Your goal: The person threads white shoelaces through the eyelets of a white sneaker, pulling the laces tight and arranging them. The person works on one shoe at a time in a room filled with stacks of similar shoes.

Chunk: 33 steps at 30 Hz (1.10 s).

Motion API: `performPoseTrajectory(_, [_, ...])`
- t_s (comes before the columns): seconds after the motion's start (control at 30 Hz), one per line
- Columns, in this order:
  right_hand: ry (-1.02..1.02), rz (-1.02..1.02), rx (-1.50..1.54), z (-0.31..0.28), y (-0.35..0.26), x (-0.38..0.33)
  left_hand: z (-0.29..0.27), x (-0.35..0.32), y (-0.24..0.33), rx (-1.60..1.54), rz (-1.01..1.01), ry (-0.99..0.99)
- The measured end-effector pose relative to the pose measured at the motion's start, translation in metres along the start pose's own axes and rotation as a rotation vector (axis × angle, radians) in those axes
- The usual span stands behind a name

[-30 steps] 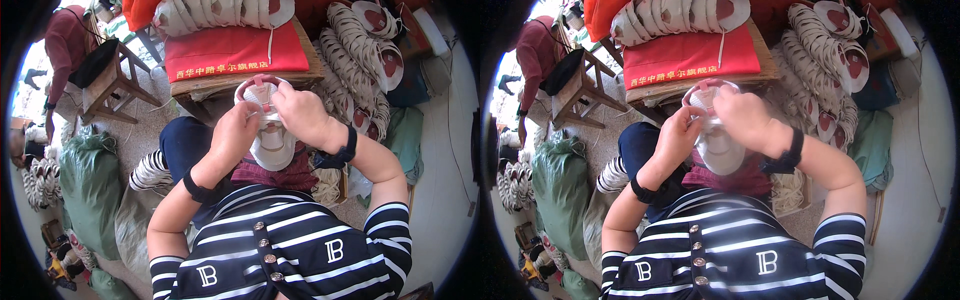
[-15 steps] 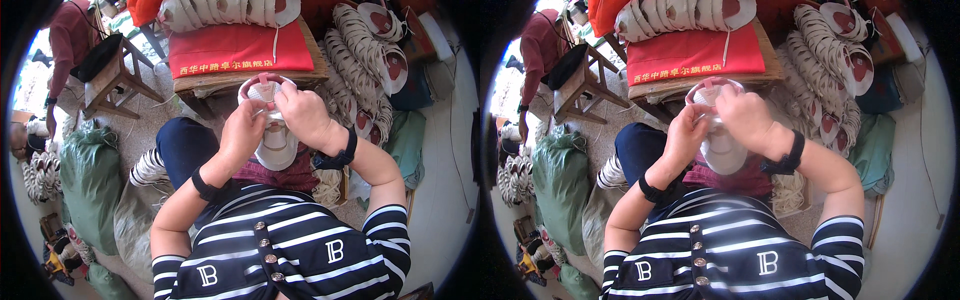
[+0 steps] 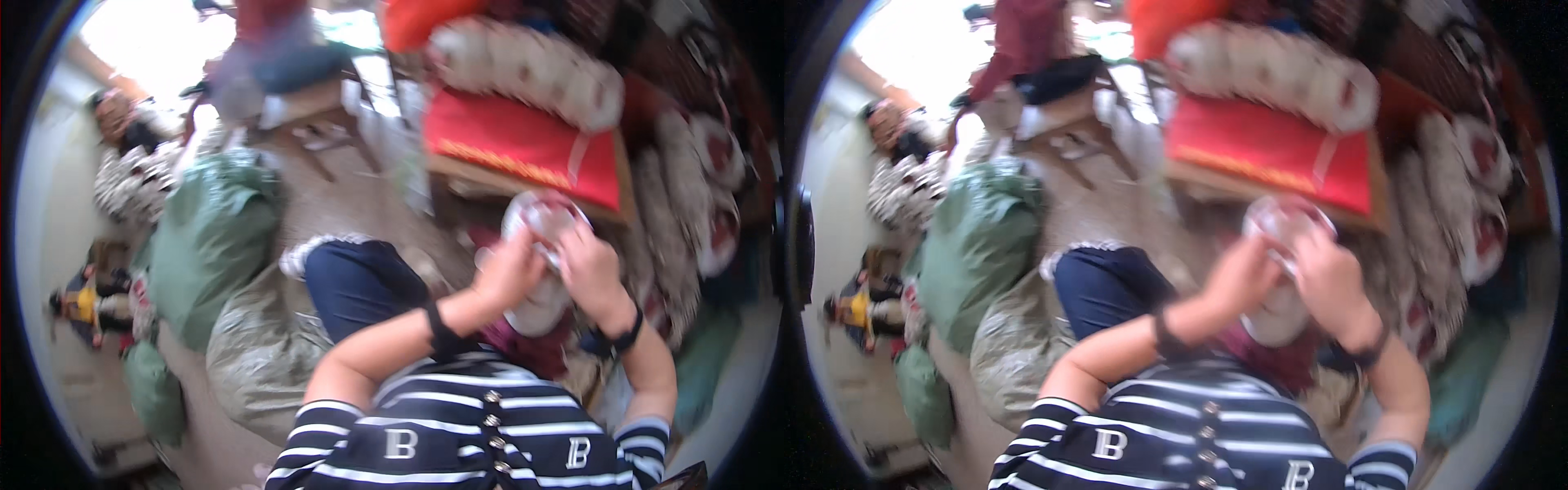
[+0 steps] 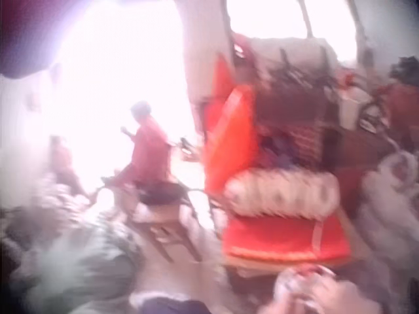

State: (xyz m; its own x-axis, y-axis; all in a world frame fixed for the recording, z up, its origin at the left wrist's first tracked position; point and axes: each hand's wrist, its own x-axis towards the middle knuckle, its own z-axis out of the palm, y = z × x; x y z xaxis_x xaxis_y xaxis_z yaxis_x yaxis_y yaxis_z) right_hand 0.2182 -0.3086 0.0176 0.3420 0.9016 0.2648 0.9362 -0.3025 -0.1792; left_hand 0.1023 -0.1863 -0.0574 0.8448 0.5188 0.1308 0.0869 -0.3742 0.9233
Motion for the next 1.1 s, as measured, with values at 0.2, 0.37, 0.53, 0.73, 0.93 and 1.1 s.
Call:
performPoseTrajectory(0.2, [-0.009,-0.098,-0.077,-0.005,-0.002,-0.007,-0.007,0.000,0.012,0.047,-0.063,-0.050])
performPoseTrajectory(0.37, [-0.044,-0.100,-0.013,-0.009,-0.005,-0.005,-0.005,-0.001,0.009,-0.016,-0.059,-0.022])
performPoseTrajectory(0.53, [-0.049,-0.097,-0.075,-0.002,-0.002,-0.006,-0.005,0.003,0.014,0.004,-0.092,-0.044])
performPoseTrajectory(0.73, [-0.005,-0.038,0.125,-0.008,-0.003,-0.003,0.005,0.005,-0.006,0.083,0.079,0.016])
performPoseTrajectory(0.93, [0.007,0.111,0.179,0.012,0.005,-0.006,0.016,0.008,-0.017,0.225,0.171,0.025])
performPoseTrajectory(1.1, [0.019,0.156,0.343,0.013,0.003,0.001,0.008,0.015,-0.012,0.369,0.176,-0.047])
